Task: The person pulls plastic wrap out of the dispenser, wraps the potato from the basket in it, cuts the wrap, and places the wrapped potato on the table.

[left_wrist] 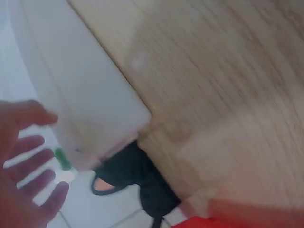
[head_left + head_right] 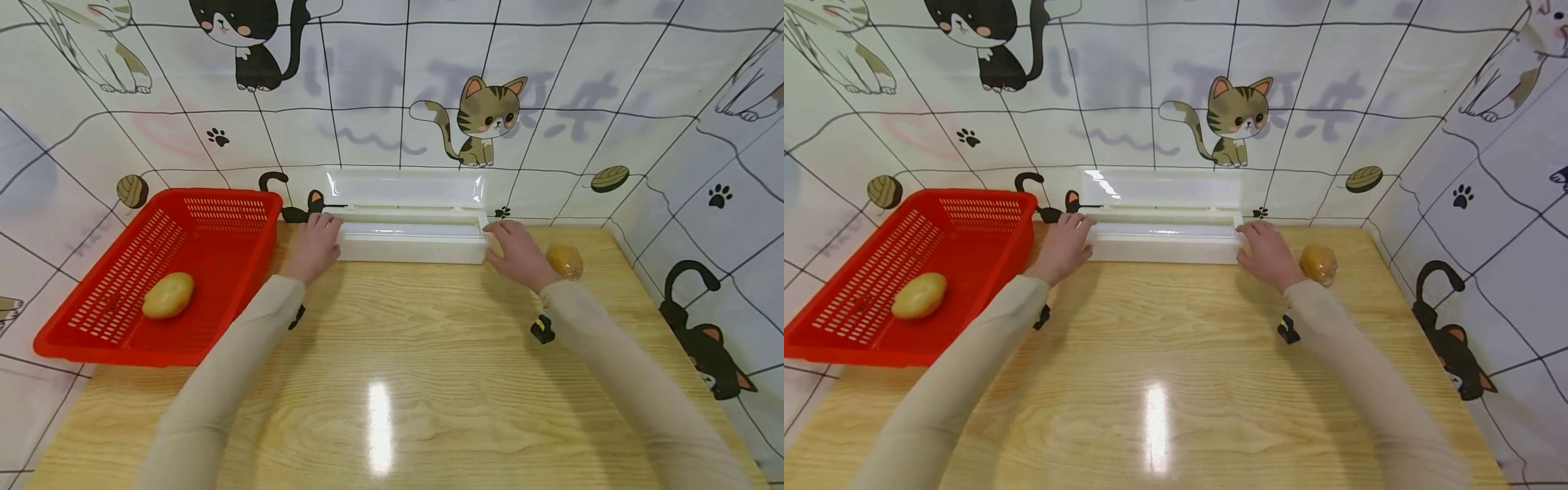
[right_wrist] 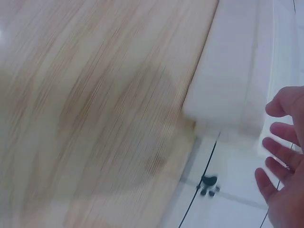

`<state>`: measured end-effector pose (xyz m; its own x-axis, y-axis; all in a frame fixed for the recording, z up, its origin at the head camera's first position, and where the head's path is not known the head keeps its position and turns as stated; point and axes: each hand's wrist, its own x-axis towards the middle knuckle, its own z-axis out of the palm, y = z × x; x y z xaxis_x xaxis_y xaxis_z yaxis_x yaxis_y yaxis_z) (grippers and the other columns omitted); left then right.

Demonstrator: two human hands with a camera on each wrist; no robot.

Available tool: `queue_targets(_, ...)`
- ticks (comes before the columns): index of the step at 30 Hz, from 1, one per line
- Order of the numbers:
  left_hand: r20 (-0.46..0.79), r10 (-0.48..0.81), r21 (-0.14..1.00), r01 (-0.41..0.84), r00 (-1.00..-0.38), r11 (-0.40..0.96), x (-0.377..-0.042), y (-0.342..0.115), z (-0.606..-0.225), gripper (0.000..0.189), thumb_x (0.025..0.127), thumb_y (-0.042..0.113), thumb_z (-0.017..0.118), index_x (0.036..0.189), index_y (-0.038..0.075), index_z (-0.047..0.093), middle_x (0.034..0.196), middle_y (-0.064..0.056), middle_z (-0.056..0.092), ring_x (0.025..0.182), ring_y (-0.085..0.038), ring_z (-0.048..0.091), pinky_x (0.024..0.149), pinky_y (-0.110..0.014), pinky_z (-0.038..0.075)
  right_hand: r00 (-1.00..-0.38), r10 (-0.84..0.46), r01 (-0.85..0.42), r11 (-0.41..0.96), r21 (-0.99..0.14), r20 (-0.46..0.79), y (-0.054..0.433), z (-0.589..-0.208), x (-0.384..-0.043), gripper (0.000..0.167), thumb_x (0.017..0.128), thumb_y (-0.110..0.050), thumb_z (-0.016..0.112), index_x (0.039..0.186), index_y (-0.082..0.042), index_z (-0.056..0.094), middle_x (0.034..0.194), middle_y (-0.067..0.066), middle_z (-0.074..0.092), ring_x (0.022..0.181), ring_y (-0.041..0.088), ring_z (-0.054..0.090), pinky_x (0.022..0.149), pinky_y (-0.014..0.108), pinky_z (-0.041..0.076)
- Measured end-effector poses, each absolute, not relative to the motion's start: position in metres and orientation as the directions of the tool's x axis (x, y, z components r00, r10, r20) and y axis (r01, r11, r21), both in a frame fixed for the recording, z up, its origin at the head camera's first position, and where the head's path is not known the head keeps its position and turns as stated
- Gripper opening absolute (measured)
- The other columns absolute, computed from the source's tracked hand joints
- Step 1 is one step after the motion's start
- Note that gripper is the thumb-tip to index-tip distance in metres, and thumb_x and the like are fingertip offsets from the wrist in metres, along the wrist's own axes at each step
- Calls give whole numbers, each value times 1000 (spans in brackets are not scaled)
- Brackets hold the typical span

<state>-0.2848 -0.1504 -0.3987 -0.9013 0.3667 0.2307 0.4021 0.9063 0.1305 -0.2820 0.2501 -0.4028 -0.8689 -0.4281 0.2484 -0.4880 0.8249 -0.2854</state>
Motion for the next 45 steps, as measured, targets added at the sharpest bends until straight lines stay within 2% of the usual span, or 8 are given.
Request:
queue_targets(4, 125, 348, 137, 363, -929, 922, -295, -159, -405, 40, 92, 13, 65, 128, 1, 54, 130, -19, 54, 121, -38, 39, 98, -55, 36, -837, -469, -536, 808, -246, 282, 233, -409, -288, 41, 91, -10, 59, 127, 9, 54, 127, 27, 52, 121, 42, 42, 103, 53, 32)
queue_targets(8, 116, 358, 160, 373, -926, 914, -301, -164, -407, 31, 93, 15, 63, 121, 2, 61, 122, -18, 61, 117, -39, 44, 96, -54, 38, -855, -450, -510, 818, -264, 257, 227, -411, -295, 31, 92, -10, 59, 118, 8, 61, 118, 25, 60, 114, 41, 49, 101, 51, 35)
queue_targets(15, 68, 389, 348, 388, -919, 854, -309, -169, -397, 24, 94, 11, 64, 113, -3, 67, 108, -20, 66, 111, -38, 44, 97, -46, 39, -885, -415, -465, 793, -393, 210, 231, -408, -302, 23, 95, -10, 61, 111, 6, 66, 112, 22, 64, 111, 38, 50, 98, 50, 36)
queue_targets(22, 32, 414, 445, 384, -910, 809, -315, -175, -386, 18, 94, 4, 62, 107, -5, 71, 104, -19, 68, 96, -32, 53, 88, -41, 44, -870, -446, -492, 752, -440, 210, 237, -405, -309, 18, 95, -6, 60, 106, 5, 69, 98, 17, 67, 91, 32, 54, 97, 51, 35)
queue_targets(25, 21, 421, 473, 380, -907, 795, -319, -175, -384, 17, 92, 2, 63, 106, -6, 71, 104, -19, 68, 90, -30, 57, 83, -40, 48, -864, -457, -501, 751, -430, 210, 237, -403, -314, 15, 94, -3, 61, 102, 4, 71, 94, 16, 68, 85, 30, 55, 92, 49, 39)
queue_targets(29, -11, 423, 485, 365, -906, 794, -323, -176, -382, 18, 92, 4, 64, 106, -5, 72, 102, -18, 69, 87, -29, 55, 79, -38, 48, -875, -448, -482, 767, -424, 185, 235, -399, -317, 14, 94, -2, 61, 99, 4, 71, 94, 17, 68, 87, 31, 55, 81, 46, 45)
queue_targets(37, 9, 478, 421, 437, -878, 795, -332, -173, -386, 15, 94, 4, 60, 101, -3, 72, 94, -14, 68, 84, -29, 53, 78, -38, 47, -887, -446, -452, 787, -420, 119, 231, -395, -324, 16, 96, -4, 57, 99, 6, 69, 95, 19, 67, 92, 33, 53, 82, 47, 46)
queue_targets(45, 55, 450, 400, 433, -891, 808, -334, -173, -391, 15, 97, 6, 54, 99, -2, 67, 92, -13, 64, 88, -31, 50, 80, -39, 43, -869, -484, -471, 751, -463, 99, 233, -396, -326, 18, 96, -6, 54, 100, 6, 67, 97, 19, 65, 95, 33, 53, 84, 48, 46)
